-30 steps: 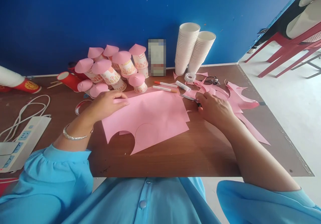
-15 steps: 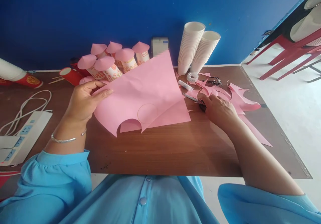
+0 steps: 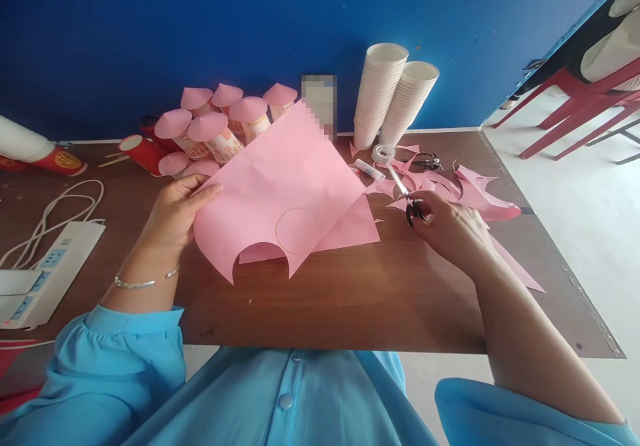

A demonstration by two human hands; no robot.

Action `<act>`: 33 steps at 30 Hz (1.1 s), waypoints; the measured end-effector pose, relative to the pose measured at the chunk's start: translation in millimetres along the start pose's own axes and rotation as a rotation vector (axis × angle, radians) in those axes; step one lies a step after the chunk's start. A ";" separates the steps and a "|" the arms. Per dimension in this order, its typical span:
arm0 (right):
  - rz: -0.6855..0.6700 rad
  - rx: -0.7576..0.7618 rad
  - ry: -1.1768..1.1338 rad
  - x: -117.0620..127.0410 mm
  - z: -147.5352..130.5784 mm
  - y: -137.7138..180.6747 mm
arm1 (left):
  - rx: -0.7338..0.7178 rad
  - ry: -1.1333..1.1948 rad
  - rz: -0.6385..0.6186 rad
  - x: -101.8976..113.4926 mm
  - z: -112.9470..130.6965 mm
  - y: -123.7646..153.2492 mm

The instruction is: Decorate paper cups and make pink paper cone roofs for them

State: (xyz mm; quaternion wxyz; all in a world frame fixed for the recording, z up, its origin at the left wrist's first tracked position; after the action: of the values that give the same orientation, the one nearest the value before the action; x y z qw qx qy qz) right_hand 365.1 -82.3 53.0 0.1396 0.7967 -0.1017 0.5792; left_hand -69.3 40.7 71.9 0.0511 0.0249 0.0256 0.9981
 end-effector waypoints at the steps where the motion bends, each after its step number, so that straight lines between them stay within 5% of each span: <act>1: 0.027 -0.009 -0.206 -0.7 -1.4 3.4 | 0.008 -0.002 -0.009 0.2 -1.4 -0.4; 5: -0.054 0.096 -0.972 -12.5 -31.8 30.7 | 0.071 0.027 -0.062 -0.4 -6.2 -1.5; 12: -0.265 0.035 -1.320 -56.2 -89.1 82.5 | 0.128 -0.003 -0.169 -3.8 -6.2 8.8; 20: -0.401 -0.077 -1.534 -99.9 -105.0 108.6 | 0.222 0.181 -0.091 3.3 -30.2 39.2; 28: -0.431 -0.090 -1.576 -103.6 -114.9 113.6 | 0.344 0.178 -0.120 -47.0 -76.1 107.7; 33: -0.429 -0.041 -1.451 -94.9 -108.7 112.5 | 0.173 -0.020 -0.085 -33.7 -67.8 117.5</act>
State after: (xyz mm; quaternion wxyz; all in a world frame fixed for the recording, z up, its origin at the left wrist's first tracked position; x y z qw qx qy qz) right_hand 202.1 -151.1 6.0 0.1619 0.9776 -0.0216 -0.1324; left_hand -51.2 -82.8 9.1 0.0911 0.0379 0.1121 0.9888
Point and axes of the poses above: each hand's wrist, its own y-axis away from the middle knuckle, its own x-axis out of the back of the hand, z = x × y, the point moved 5 cm from there along -y, towards the middle knuckle, and after that the axes turned 1 degree about x, right-handed, at the moved point
